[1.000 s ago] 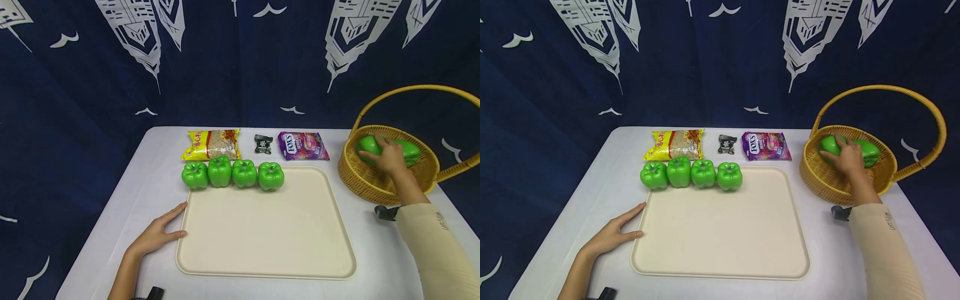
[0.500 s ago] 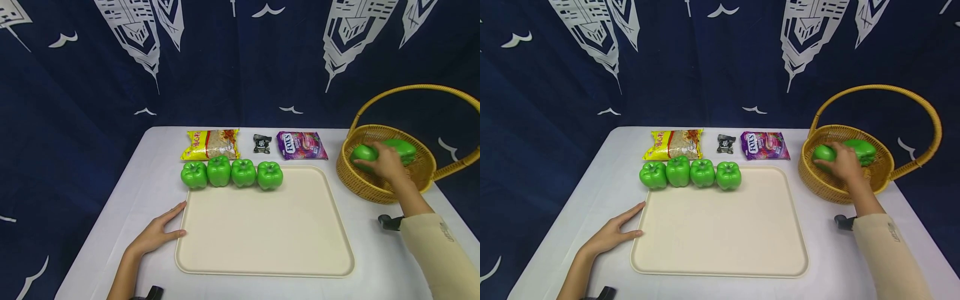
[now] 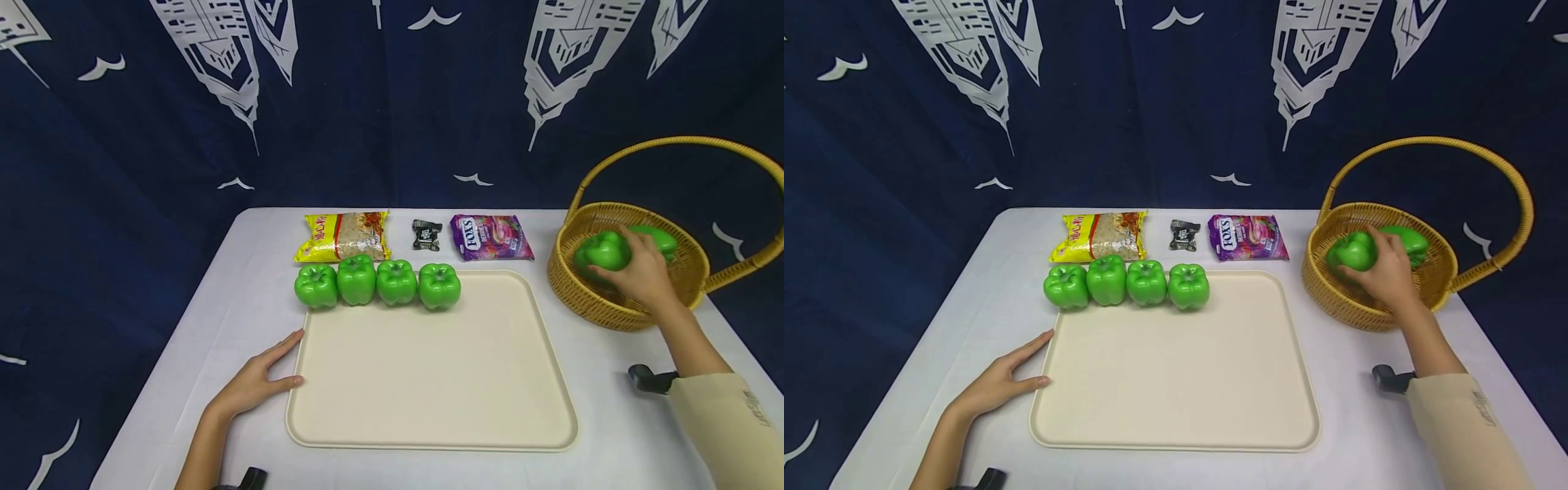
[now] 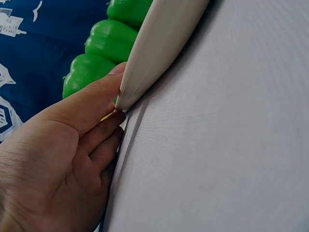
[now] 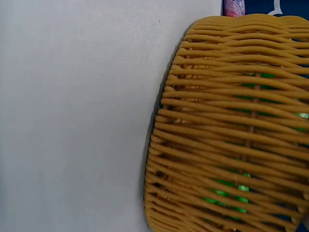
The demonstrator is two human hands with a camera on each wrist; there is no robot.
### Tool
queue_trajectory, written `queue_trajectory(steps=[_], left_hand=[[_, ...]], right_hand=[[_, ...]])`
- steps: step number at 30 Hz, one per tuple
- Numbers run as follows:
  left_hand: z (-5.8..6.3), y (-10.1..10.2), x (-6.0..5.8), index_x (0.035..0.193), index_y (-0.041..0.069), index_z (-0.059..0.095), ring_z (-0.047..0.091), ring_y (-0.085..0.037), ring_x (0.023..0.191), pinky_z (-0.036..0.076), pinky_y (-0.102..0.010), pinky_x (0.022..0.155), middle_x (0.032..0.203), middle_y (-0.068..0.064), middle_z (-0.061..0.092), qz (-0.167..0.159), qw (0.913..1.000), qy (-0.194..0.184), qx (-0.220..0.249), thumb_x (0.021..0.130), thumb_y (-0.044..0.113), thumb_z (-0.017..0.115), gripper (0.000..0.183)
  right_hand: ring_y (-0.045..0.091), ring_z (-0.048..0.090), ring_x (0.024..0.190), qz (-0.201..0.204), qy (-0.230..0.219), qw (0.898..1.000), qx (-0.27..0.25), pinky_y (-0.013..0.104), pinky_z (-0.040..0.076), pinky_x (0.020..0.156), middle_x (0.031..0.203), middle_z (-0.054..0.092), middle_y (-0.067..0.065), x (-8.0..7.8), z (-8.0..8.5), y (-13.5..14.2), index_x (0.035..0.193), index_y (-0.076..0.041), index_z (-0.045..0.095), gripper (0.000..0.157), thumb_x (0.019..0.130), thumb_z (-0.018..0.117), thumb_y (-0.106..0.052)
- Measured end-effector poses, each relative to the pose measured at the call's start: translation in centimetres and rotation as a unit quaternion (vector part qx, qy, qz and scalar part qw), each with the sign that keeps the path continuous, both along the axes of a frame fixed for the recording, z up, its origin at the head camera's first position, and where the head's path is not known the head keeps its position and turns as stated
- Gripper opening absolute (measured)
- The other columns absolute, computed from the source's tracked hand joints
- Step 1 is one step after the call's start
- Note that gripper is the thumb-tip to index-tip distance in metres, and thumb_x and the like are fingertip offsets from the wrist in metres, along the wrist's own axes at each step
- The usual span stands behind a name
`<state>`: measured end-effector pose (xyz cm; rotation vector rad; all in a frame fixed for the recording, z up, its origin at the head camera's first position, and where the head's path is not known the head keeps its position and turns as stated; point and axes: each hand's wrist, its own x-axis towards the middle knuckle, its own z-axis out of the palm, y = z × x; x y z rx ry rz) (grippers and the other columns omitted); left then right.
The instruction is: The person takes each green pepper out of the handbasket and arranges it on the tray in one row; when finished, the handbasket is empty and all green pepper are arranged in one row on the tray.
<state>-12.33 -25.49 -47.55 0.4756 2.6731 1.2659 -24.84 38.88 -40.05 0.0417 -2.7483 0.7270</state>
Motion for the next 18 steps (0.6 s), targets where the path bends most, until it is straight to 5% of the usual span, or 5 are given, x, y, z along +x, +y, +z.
queue_trajectory(steps=[8, 15, 18], left_hand=[[0.1, 0.1, 0.0, 0.144, 0.024, 0.034, 0.024, -0.024, 0.136, 0.022, -0.047, 0.108, 0.148, -0.002, 0.029, 0.001, 0.9999, -0.009, 0.008, 0.076, 0.044, 0.071, 0.080], [0.1, 0.1, 0.0, 0.144, 0.024, 0.034, 0.024, -0.026, 0.135, 0.023, -0.048, 0.107, 0.148, -0.004, 0.029, 0.004, 0.9999, -0.007, 0.009, 0.076, 0.043, 0.072, 0.080], [0.2, 0.1, 0.1, 0.144, 0.024, 0.034, 0.024, -0.026, 0.136, 0.022, -0.048, 0.107, 0.148, -0.003, 0.029, 0.002, 0.9999, -0.008, 0.009, 0.077, 0.043, 0.071, 0.080]], right_hand=[[0.051, 0.029, 0.118, -0.009, 0.020, 0.996, -0.092, 0.065, 0.030, 0.095, 0.133, 0.023, 0.029, 1.7, 0.9, -0.2, 0.144, -0.005, 0.025, 0.084, 0.079, 0.073, -0.025], [0.017, 0.040, 0.112, 0.009, 0.073, 0.985, -0.153, 0.020, 0.039, 0.095, 0.129, 0.034, 0.009, 3.4, 1.9, -2.1, 0.143, -0.022, 0.031, 0.079, 0.078, 0.074, -0.016], [0.010, 0.039, 0.115, 0.040, 0.088, 0.980, -0.174, 0.014, 0.036, 0.096, 0.132, 0.036, 0.006, 3.9, 2.5, -3.2, 0.143, -0.020, 0.030, 0.085, 0.073, 0.076, -0.004]])
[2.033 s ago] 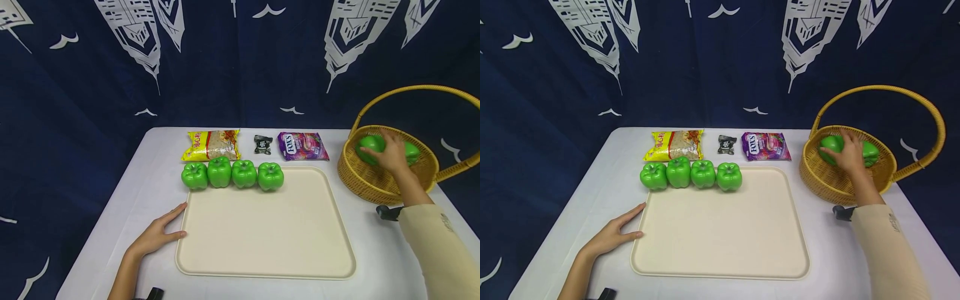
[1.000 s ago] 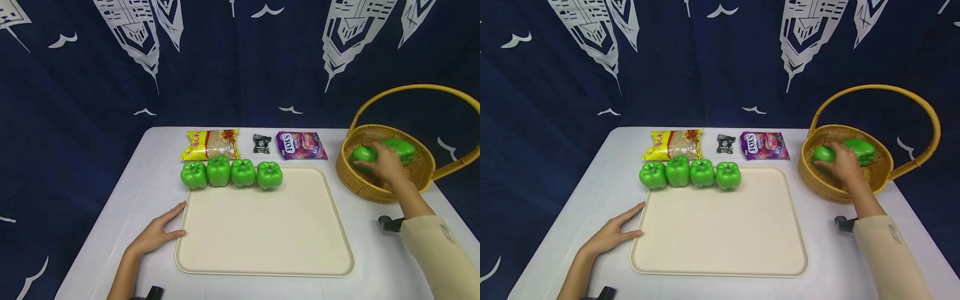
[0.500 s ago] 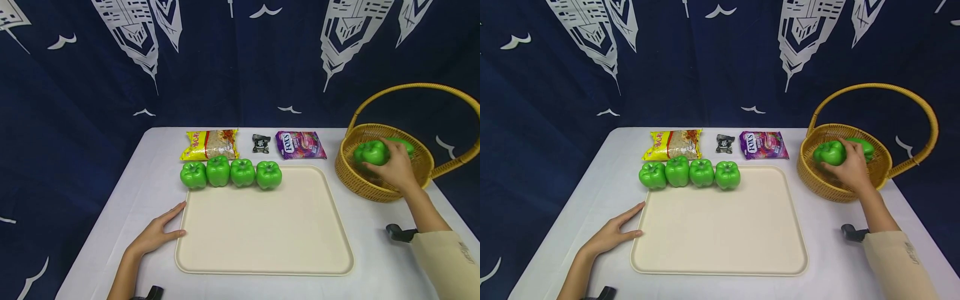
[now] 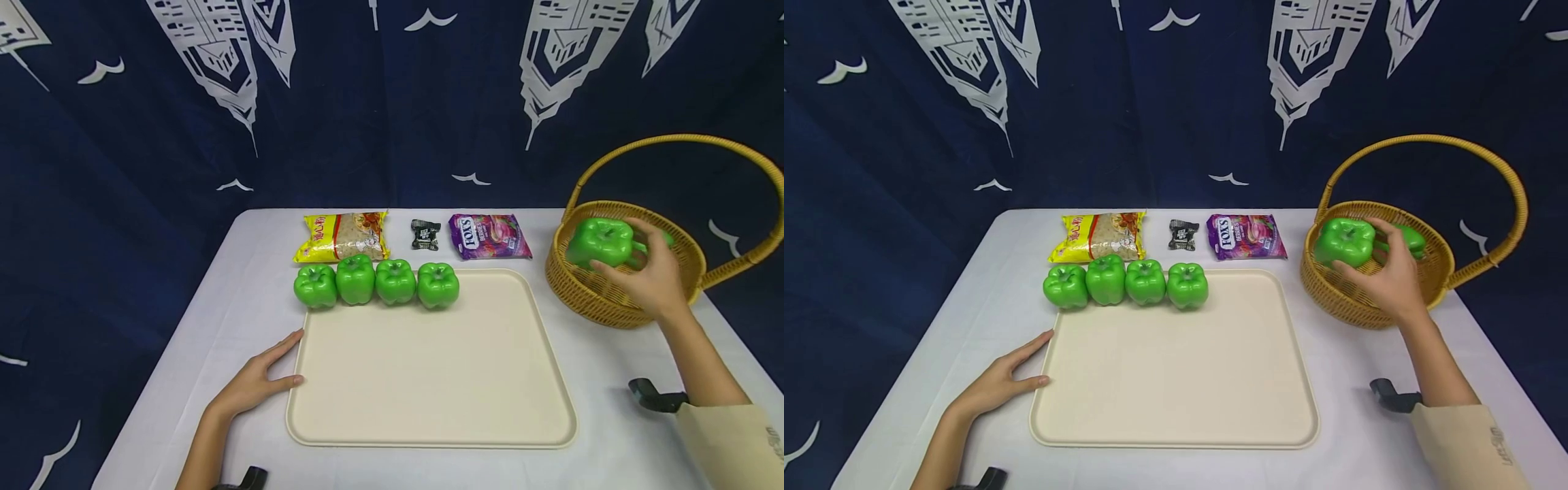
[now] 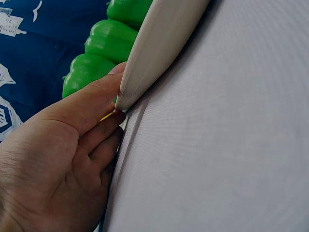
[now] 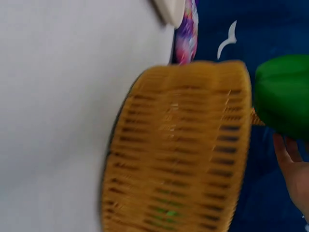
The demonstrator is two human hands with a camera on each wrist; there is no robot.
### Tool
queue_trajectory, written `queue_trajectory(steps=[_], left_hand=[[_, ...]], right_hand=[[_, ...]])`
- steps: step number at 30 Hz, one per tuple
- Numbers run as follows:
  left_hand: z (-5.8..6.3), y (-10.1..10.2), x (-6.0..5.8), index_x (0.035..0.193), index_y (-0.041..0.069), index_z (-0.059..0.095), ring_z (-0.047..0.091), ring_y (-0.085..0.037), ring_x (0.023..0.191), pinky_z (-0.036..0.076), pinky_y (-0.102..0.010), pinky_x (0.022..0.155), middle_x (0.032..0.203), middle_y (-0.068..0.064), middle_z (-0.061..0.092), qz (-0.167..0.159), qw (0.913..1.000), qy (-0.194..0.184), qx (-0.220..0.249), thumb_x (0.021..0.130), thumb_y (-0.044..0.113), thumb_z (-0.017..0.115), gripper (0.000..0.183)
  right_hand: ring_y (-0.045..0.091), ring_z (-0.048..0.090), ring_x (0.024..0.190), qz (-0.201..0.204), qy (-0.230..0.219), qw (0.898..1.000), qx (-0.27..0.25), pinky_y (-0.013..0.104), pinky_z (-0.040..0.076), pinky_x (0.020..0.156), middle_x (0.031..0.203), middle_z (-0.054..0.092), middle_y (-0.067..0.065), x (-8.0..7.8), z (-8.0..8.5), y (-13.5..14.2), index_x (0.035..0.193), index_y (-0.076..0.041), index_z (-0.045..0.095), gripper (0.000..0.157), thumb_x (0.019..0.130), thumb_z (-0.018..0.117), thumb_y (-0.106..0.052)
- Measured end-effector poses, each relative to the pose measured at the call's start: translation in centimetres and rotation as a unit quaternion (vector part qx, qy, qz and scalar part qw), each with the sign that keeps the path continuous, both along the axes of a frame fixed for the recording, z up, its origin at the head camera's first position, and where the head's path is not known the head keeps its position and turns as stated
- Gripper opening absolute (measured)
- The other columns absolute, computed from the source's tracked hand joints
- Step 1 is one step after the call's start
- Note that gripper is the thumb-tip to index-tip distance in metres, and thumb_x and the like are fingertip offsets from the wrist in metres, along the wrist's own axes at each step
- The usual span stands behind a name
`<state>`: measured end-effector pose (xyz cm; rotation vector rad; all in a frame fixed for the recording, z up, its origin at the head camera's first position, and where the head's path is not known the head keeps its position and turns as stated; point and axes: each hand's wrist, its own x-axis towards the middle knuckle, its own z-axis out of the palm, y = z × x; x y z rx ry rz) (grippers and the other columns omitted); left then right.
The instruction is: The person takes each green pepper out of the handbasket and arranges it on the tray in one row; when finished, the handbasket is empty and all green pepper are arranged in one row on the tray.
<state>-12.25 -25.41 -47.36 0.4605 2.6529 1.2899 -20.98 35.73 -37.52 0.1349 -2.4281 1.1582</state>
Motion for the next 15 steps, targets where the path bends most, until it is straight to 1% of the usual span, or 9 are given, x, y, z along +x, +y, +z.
queue_trajectory(steps=[2, 4, 6, 8, 10, 12, 15], left_hand=[[0.0, 0.0, 0.0, 0.144, 0.025, 0.033, 0.024, -0.025, 0.136, 0.022, -0.048, 0.108, 0.148, -0.003, 0.029, 0.000, 1.0000, -0.003, 0.003, 0.077, 0.043, 0.071, 0.079], [0.0, 0.0, 0.0, 0.144, 0.025, 0.033, 0.023, -0.025, 0.136, 0.022, -0.048, 0.108, 0.149, -0.003, 0.028, -0.001, 1.0000, -0.005, 0.004, 0.077, 0.043, 0.071, 0.079], [0.0, 0.1, 0.0, 0.144, 0.025, 0.033, 0.023, -0.024, 0.136, 0.021, -0.048, 0.108, 0.149, -0.003, 0.028, -0.001, 1.0000, -0.006, 0.006, 0.077, 0.043, 0.071, 0.079], [0.0, 0.1, 0.0, 0.144, 0.025, 0.033, 0.023, -0.024, 0.136, 0.021, -0.048, 0.108, 0.149, -0.002, 0.028, 0.000, 1.0000, -0.006, 0.006, 0.077, 0.043, 0.071, 0.079], [0.1, 0.1, 0.0, 0.144, 0.025, 0.033, 0.023, -0.023, 0.136, 0.021, -0.047, 0.108, 0.148, -0.002, 0.028, 0.000, 1.0000, -0.006, 0.006, 0.077, 0.044, 0.071, 0.079], [0.1, 0.1, 0.0, 0.144, 0.025, 0.033, 0.023, -0.023, 0.136, 0.022, -0.047, 0.108, 0.148, -0.002, 0.028, 0.000, 1.0000, -0.004, 0.005, 0.077, 0.044, 0.071, 0.079], [0.0, 0.0, 0.1, 0.144, 0.025, 0.033, 0.024, -0.024, 0.136, 0.022, -0.047, 0.108, 0.148, -0.002, 0.029, 0.000, 1.0000, -0.002, 0.002, 0.077, 0.043, 0.071, 0.079]], right_hand=[[0.009, 0.036, 0.119, 0.023, 0.007, 1.000, 0.005, 0.014, 0.032, 0.100, 0.133, 0.035, 0.005, 0.1, 0.3, -0.7, 0.143, -0.018, 0.030, 0.089, 0.069, 0.077, 0.002], [0.008, 0.034, 0.119, 0.046, 0.012, 0.999, 0.014, 0.014, 0.030, 0.100, 0.132, 0.035, 0.003, 0.1, 0.5, -1.5, 0.142, -0.014, 0.034, 0.090, 0.066, 0.077, 0.005], [0.005, 0.032, 0.115, 0.060, 0.009, 0.998, 0.028, 0.012, 0.031, 0.095, 0.129, 0.035, 0.001, 0.2, 0.7, -2.3, 0.140, -0.013, 0.038, 0.088, 0.064, 0.079, 0.004], [0.006, 0.032, 0.110, 0.069, 0.003, 0.997, 0.046, 0.011, 0.031, 0.087, 0.124, 0.036, 0.001, 0.3, 0.8, -3.2, 0.137, -0.012, 0.043, 0.082, 0.066, 0.080, -0.001], [0.011, 0.033, 0.109, 0.082, -0.009, 0.995, 0.059, 0.016, 0.033, 0.086, 0.124, 0.038, 0.006, 0.4, 0.8, -4.2, 0.136, -0.011, 0.043, 0.075, 0.070, 0.079, -0.006], [0.016, 0.037, 0.107, 0.094, -0.018, 0.992, 0.081, 0.024, 0.035, 0.083, 0.121, 0.041, 0.009, 0.5, 0.7, -5.2, 0.135, -0.011, 0.044, 0.070, 0.073, 0.078, -0.013], [0.024, 0.045, 0.101, 0.120, -0.022, 0.986, 0.110, 0.039, 0.039, 0.080, 0.117, 0.047, 0.012, 0.5, 0.3, -6.6, 0.132, -0.010, 0.046, 0.068, 0.073, 0.079, -0.019]])
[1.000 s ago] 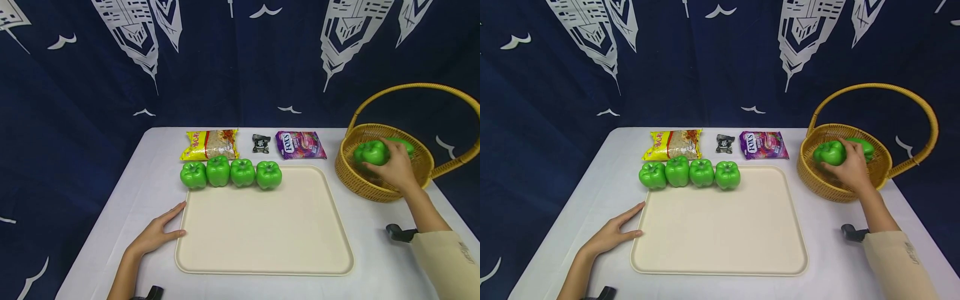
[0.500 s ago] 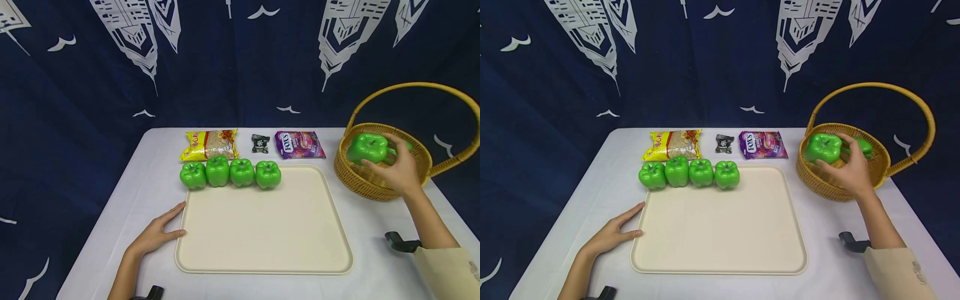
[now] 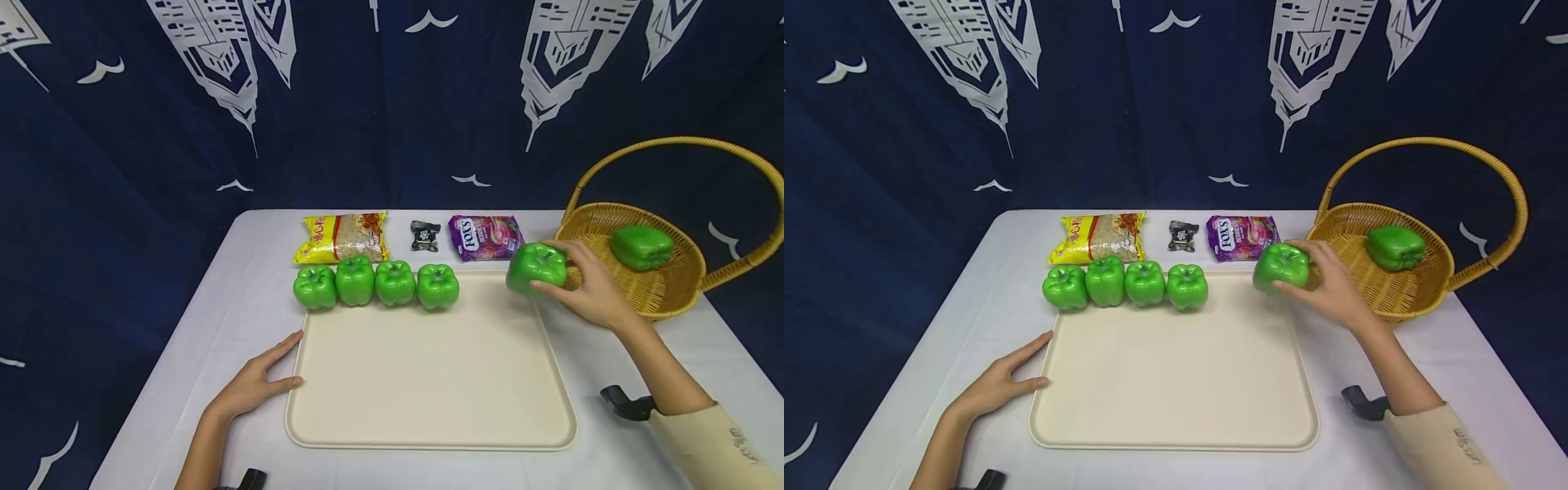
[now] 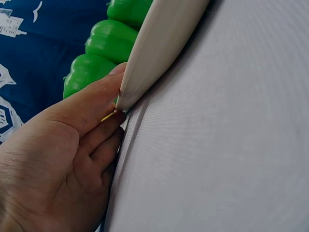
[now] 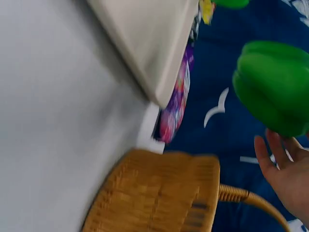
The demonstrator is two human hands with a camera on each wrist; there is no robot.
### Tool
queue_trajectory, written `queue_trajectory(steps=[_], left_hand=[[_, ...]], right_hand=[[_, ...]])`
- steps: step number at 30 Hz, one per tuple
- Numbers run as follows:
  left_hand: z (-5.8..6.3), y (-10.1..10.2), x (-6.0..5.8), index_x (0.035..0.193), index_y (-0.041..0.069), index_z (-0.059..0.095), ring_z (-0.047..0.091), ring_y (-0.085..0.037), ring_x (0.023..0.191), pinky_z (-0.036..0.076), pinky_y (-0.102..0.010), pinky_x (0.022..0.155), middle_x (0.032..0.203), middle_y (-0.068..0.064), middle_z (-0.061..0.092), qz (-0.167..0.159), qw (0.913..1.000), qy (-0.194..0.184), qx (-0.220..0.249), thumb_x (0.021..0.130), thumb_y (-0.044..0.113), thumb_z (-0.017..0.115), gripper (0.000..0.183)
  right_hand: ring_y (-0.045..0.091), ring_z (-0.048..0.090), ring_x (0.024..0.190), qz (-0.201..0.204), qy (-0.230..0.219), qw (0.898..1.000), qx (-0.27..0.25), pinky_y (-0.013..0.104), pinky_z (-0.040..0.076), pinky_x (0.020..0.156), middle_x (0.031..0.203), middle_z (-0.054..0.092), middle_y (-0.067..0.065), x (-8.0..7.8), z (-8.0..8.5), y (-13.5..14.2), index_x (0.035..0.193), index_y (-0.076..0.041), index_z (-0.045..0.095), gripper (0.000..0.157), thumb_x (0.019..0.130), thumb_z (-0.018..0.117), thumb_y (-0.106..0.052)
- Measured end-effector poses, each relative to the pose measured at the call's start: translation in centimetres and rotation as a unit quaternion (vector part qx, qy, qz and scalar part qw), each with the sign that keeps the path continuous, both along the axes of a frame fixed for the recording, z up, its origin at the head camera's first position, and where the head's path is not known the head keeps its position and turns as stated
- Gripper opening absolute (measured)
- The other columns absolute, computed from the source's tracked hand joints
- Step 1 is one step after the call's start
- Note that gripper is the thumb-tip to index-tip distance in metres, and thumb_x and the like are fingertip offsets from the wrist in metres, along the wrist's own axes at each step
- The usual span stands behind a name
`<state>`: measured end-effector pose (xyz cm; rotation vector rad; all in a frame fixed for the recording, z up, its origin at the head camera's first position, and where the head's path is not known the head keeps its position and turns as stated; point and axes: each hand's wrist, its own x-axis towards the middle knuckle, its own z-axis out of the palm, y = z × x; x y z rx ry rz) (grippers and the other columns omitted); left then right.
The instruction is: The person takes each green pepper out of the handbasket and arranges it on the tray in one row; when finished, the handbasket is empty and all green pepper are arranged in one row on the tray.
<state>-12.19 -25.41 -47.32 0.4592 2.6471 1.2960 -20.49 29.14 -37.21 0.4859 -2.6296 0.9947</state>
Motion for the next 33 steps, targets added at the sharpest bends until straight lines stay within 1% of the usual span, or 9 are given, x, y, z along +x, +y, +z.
queue_trajectory(steps=[3, 7, 9, 13, 17, 20, 26, 31, 33], left_hand=[[-0.1, -0.1, 0.0, 0.144, 0.026, 0.033, 0.024, -0.025, 0.136, 0.022, -0.048, 0.107, 0.148, -0.003, 0.029, 0.001, 1.0000, 0.003, -0.003, 0.077, 0.043, 0.071, 0.079], [-0.1, -0.2, 0.0, 0.144, 0.026, 0.033, 0.024, -0.024, 0.136, 0.022, -0.048, 0.107, 0.148, -0.003, 0.029, 0.001, 1.0000, 0.004, -0.005, 0.077, 0.043, 0.071, 0.079], [-0.1, -0.2, 0.0, 0.144, 0.025, 0.033, 0.024, -0.024, 0.136, 0.022, -0.048, 0.107, 0.148, -0.003, 0.029, 0.000, 1.0000, 0.003, -0.004, 0.077, 0.043, 0.071, 0.079], [-0.1, -0.2, 0.0, 0.144, 0.025, 0.033, 0.024, -0.024, 0.136, 0.022, -0.047, 0.107, 0.148, -0.002, 0.029, -0.001, 1.0000, 0.003, -0.002, 0.077, 0.043, 0.071, 0.079], [-0.1, -0.1, 0.0, 0.144, 0.025, 0.033, 0.024, -0.024, 0.136, 0.023, -0.047, 0.107, 0.148, -0.002, 0.029, -0.002, 1.0000, 0.003, -0.003, 0.077, 0.044, 0.071, 0.080], [-0.1, -0.1, 0.0, 0.144, 0.024, 0.033, 0.024, -0.025, 0.136, 0.023, -0.047, 0.107, 0.148, -0.002, 0.029, -0.002, 1.0000, 0.003, -0.004, 0.077, 0.044, 0.071, 0.080], [-0.1, -0.1, 0.0, 0.144, 0.025, 0.034, 0.024, -0.023, 0.135, 0.023, -0.046, 0.107, 0.148, -0.002, 0.030, -0.001, 1.0000, 0.003, -0.005, 0.077, 0.044, 0.071, 0.080], [-0.1, -0.1, 0.0, 0.144, 0.025, 0.033, 0.025, -0.023, 0.135, 0.023, -0.046, 0.107, 0.148, -0.002, 0.029, -0.002, 1.0000, 0.005, -0.006, 0.077, 0.044, 0.071, 0.080], [-0.1, 0.0, 0.0, 0.144, 0.025, 0.033, 0.024, -0.023, 0.135, 0.023, -0.046, 0.107, 0.148, -0.002, 0.029, -0.001, 1.0000, 0.005, -0.006, 0.077, 0.045, 0.071, 0.080]], right_hand=[[0.028, 0.051, 0.097, 0.026, -0.005, 0.999, 0.025, 0.049, 0.042, 0.079, 0.115, 0.051, 0.011, -0.3, -0.5, -1.2, 0.128, -0.009, 0.049, 0.068, 0.070, 0.081, -0.022], [0.032, 0.051, 0.103, 0.069, -0.027, 0.996, 0.049, 0.055, 0.045, 0.084, 0.122, 0.049, 0.013, -1.1, -1.2, -2.4, 0.128, -0.008, 0.050, 0.070, 0.068, 0.083, -0.022], [0.034, 0.050, 0.105, 0.090, -0.035, 0.993, 0.064, 0.055, 0.046, 0.085, 0.124, 0.047, 0.015, -1.6, -1.6, -2.9, 0.129, -0.008, 0.050, 0.071, 0.068, 0.083, -0.024], [0.038, 0.051, 0.106, 0.132, -0.043, 0.987, 0.080, 0.054, 0.048, 0.083, 0.124, 0.046, 0.019, -2.3, -2.3, -3.8, 0.132, -0.005, 0.049, 0.070, 0.072, 0.081, -0.025], [0.041, 0.048, 0.111, 0.170, -0.062, 0.981, 0.074, 0.053, 0.048, 0.083, 0.129, 0.042, 0.023, -2.6, -3.0, -4.6, 0.135, -0.002, 0.046, 0.068, 0.077, 0.076, -0.022], [0.043, 0.047, 0.113, 0.179, -0.066, 0.979, 0.068, 0.053, 0.047, 0.083, 0.132, 0.039, 0.024, -2.8, -3.3, -4.9, 0.136, -0.002, 0.044, 0.068, 0.078, 0.075, -0.018], [0.043, 0.046, 0.114, 0.184, -0.068, 0.979, 0.055, 0.053, 0.047, 0.084, 0.133, 0.038, 0.023, -3.0, -3.5, -5.3, 0.137, -0.003, 0.042, 0.069, 0.078, 0.075, -0.015], [0.043, 0.043, 0.118, 0.186, -0.080, 0.978, 0.050, 0.053, 0.045, 0.087, 0.136, 0.035, 0.022, -3.1, -3.4, -5.7, 0.139, -0.003, 0.039, 0.072, 0.078, 0.075, -0.016], [0.043, 0.042, 0.119, 0.185, -0.075, 0.978, 0.059, 0.054, 0.043, 0.090, 0.137, 0.036, 0.022, -3.1, -3.4, -5.7, 0.139, -0.004, 0.039, 0.073, 0.078, 0.075, -0.018]])
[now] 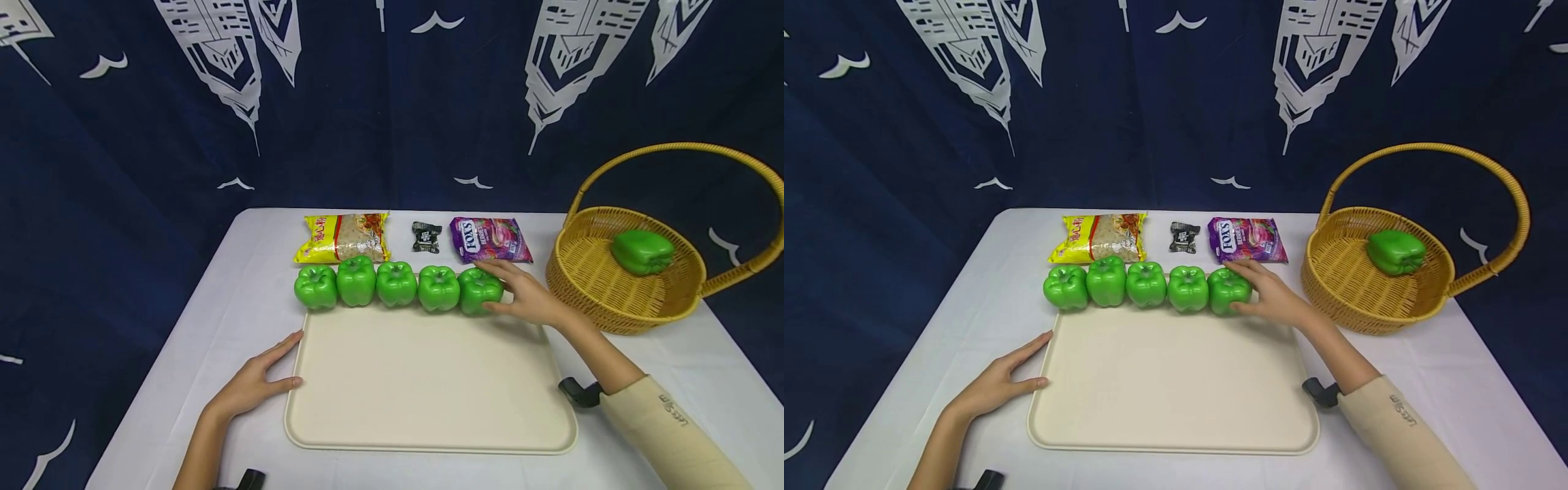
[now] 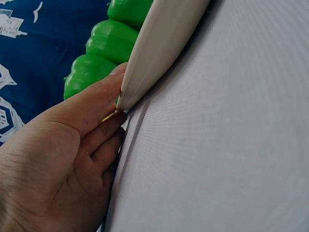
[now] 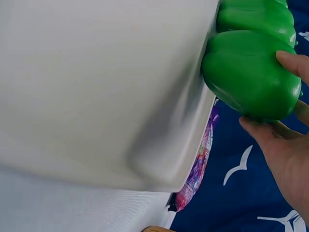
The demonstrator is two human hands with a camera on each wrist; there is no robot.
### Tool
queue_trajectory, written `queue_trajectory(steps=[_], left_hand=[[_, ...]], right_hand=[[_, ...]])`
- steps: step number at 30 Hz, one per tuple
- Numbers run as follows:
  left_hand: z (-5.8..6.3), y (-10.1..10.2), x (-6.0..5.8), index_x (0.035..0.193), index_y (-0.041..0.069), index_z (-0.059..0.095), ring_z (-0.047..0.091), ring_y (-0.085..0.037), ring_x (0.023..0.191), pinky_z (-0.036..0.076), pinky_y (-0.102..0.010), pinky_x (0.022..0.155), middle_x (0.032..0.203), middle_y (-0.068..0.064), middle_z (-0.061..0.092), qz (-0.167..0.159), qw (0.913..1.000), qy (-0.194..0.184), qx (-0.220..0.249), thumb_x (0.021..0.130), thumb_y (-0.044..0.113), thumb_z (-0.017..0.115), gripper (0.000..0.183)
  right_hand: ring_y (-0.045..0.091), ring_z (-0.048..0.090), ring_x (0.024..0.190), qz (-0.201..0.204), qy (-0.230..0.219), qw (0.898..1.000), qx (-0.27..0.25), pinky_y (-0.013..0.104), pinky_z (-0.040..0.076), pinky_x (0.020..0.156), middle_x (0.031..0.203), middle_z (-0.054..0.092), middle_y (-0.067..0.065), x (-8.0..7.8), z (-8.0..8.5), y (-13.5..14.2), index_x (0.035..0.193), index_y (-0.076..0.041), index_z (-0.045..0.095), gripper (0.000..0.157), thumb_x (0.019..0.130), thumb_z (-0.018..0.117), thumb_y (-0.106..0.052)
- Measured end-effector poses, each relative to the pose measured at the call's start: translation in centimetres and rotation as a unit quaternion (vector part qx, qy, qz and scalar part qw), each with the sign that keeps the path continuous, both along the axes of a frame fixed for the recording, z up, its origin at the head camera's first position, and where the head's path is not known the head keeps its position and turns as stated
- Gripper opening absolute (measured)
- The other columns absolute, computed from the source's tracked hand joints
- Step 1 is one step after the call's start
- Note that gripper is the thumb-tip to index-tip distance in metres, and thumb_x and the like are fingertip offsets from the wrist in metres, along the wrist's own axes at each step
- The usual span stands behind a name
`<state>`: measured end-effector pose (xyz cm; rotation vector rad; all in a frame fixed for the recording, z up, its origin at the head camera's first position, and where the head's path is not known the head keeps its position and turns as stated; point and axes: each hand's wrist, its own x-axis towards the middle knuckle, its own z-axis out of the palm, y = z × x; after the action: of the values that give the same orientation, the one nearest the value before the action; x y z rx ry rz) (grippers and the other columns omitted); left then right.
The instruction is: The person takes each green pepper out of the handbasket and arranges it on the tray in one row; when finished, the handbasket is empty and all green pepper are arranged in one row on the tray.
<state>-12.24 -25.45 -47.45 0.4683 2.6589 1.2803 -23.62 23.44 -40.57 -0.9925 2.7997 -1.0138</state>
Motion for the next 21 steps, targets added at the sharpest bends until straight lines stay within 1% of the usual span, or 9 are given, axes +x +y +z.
queue_trajectory(steps=[3, 6, 7, 11, 12, 14, 15, 18, 21], left_hand=[[0.0, 0.0, 0.0, 0.144, 0.025, 0.033, 0.024, -0.023, 0.135, 0.023, -0.047, 0.107, 0.148, -0.002, 0.029, 0.000, 1.0000, 0.000, 0.001, 0.077, 0.044, 0.071, 0.080], [-0.1, 0.0, 0.0, 0.144, 0.025, 0.034, 0.024, -0.023, 0.135, 0.022, -0.047, 0.107, 0.148, -0.002, 0.029, 0.001, 1.0000, -0.001, 0.003, 0.076, 0.044, 0.071, 0.080], [-0.1, 0.0, 0.0, 0.144, 0.025, 0.034, 0.024, -0.023, 0.135, 0.022, -0.047, 0.107, 0.148, -0.002, 0.030, 0.001, 1.0000, 0.000, 0.002, 0.076, 0.044, 0.071, 0.080], [-0.1, 0.0, 0.0, 0.144, 0.024, 0.034, 0.025, -0.023, 0.135, 0.023, -0.048, 0.107, 0.148, -0.002, 0.030, 0.002, 1.0000, 0.003, -0.003, 0.076, 0.044, 0.071, 0.080], [-0.1, 0.0, 0.0, 0.144, 0.024, 0.035, 0.025, -0.024, 0.135, 0.023, -0.048, 0.106, 0.148, -0.002, 0.030, 0.003, 1.0000, 0.004, -0.004, 0.076, 0.044, 0.072, 0.080], [-0.1, 0.0, 0.0, 0.144, 0.024, 0.034, 0.025, -0.023, 0.135, 0.023, -0.048, 0.106, 0.148, -0.002, 0.030, 0.003, 1.0000, 0.005, -0.006, 0.076, 0.044, 0.072, 0.080], [-0.1, 0.0, 0.0, 0.144, 0.023, 0.034, 0.025, -0.025, 0.135, 0.024, -0.048, 0.106, 0.148, -0.003, 0.030, 0.001, 0.9999, 0.008, -0.008, 0.077, 0.044, 0.071, 0.080], [-0.1, 0.0, 0.0, 0.144, 0.024, 0.034, 0.026, -0.023, 0.135, 0.023, -0.047, 0.106, 0.148, -0.002, 0.030, 0.003, 1.0000, 0.006, -0.007, 0.076, 0.044, 0.072, 0.080], [-0.1, -0.1, -0.1, 0.144, 0.025, 0.034, 0.025, -0.023, 0.135, 0.023, -0.047, 0.107, 0.148, -0.001, 0.030, 0.000, 1.0000, 0.006, -0.006, 0.077, 0.044, 0.071, 0.080]], right_hand=[[0.043, 0.039, 0.122, -0.003, 0.013, 1.000, 0.012, 0.058, 0.037, 0.095, 0.139, 0.035, 0.022, 0.0, 0.0, 0.0, 0.140, -0.006, 0.038, 0.075, 0.077, 0.076, -0.020], [0.045, 0.035, 0.124, -0.003, 0.026, 1.000, 0.014, 0.063, 0.031, 0.097, 0.141, 0.033, 0.021, 0.0, 0.0, 0.1, 0.142, -0.009, 0.037, 0.080, 0.074, 0.078, -0.021], [0.045, 0.034, 0.125, -0.005, 0.026, 1.000, 0.012, 0.064, 0.030, 0.097, 0.142, 0.032, 0.021, 0.0, 0.0, 0.2, 0.142, -0.010, 0.036, 0.082, 0.074, 0.079, -0.022], [0.043, 0.034, 0.125, -0.018, 0.032, 0.999, -0.007, 0.064, 0.032, 0.095, 0.142, 0.032, 0.019, 0.4, 0.5, 1.1, 0.142, -0.009, 0.036, 0.084, 0.072, 0.080, -0.021], [0.042, 0.034, 0.125, -0.028, 0.032, 0.999, -0.012, 0.063, 0.033, 0.095, 0.142, 0.033, 0.018, 0.5, 0.6, 1.6, 0.142, -0.010, 0.037, 0.083, 0.072, 0.080, -0.021], [0.042, 0.034, 0.124, -0.047, 0.034, 0.998, -0.026, 0.062, 0.034, 0.094, 0.140, 0.035, 0.020, 0.8, 0.9, 2.7, 0.140, -0.007, 0.038, 0.081, 0.072, 0.080, -0.017], [0.042, 0.033, 0.125, -0.064, 0.032, 0.997, -0.028, 0.062, 0.033, 0.095, 0.140, 0.035, 0.019, 0.9, 1.0, 3.3, 0.140, -0.007, 0.038, 0.079, 0.073, 0.079, -0.018], [0.042, 0.030, 0.126, -0.115, 0.035, 0.992, -0.031, 0.065, 0.026, 0.097, 0.139, 0.035, 0.019, 1.1, 1.3, 5.6, 0.139, -0.008, 0.039, 0.076, 0.075, 0.078, -0.019], [0.045, 0.029, 0.125, -0.170, 0.055, 0.984, -0.019, 0.068, 0.021, 0.097, 0.137, 0.036, 0.021, 1.4, 1.7, 8.2, 0.137, -0.006, 0.042, 0.075, 0.074, 0.079, -0.020]])
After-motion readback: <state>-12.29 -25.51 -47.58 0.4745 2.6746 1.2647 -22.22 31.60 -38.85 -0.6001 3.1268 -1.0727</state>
